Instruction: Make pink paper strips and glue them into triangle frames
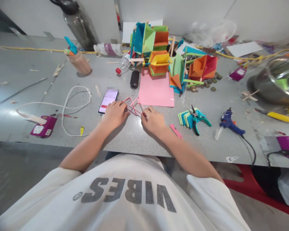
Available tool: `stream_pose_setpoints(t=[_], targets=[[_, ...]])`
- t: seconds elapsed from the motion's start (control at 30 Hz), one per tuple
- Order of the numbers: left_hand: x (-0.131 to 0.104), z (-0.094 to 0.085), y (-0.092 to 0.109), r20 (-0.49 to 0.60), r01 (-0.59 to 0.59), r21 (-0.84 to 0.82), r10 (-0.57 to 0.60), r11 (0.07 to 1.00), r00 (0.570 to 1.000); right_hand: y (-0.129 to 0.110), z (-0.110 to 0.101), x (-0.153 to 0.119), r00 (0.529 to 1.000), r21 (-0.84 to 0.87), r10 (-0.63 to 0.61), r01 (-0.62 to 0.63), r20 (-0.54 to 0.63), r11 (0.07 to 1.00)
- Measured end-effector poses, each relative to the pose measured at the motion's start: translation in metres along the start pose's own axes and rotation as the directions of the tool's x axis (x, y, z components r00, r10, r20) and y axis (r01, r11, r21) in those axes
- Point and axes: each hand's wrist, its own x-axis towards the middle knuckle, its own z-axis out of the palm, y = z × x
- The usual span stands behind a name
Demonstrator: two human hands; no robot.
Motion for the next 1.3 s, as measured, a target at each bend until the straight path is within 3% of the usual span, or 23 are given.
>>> stream_pose_setpoints(t=[0.17,0.3,0.4,0.7,0.97,1.3], targets=[[-0.002,0.005,-0.001,0.022,-0.007,-0.111,0.009,0.994,1.000,-0.001,0.003,-0.008,1.000,-0.002,0.017,-0.017,0.016,1.000],[-0.005,0.006,-0.007,0.032,0.032,-0.322,-0.023,0.946,0.999,-0.003,0.005,-0.009,0.999,-0.035,-0.050,0.050,0.017,0.998],[-0.007,0.008,-0.011,0.006,-0.017,-0.407,0.022,0.913,1.000,-0.001,0.006,-0.007,0.993,-0.078,-0.118,0.119,0.020,0.990],[-0.008,0.013,-0.010,0.001,-0.075,-0.347,0.080,0.935,0.997,0.019,0.004,-0.003,0.980,0.047,-0.189,0.187,0.056,0.981],[-0.009,0.016,-0.011,-0.002,-0.107,-0.313,0.112,0.944,0.994,0.018,0.000,-0.003,0.974,0.080,-0.184,0.175,0.129,0.981],[-0.010,0.012,-0.009,-0.004,-0.086,-0.292,0.088,0.953,0.996,0.023,0.000,-0.003,0.958,0.113,-0.252,0.238,0.135,0.965]])
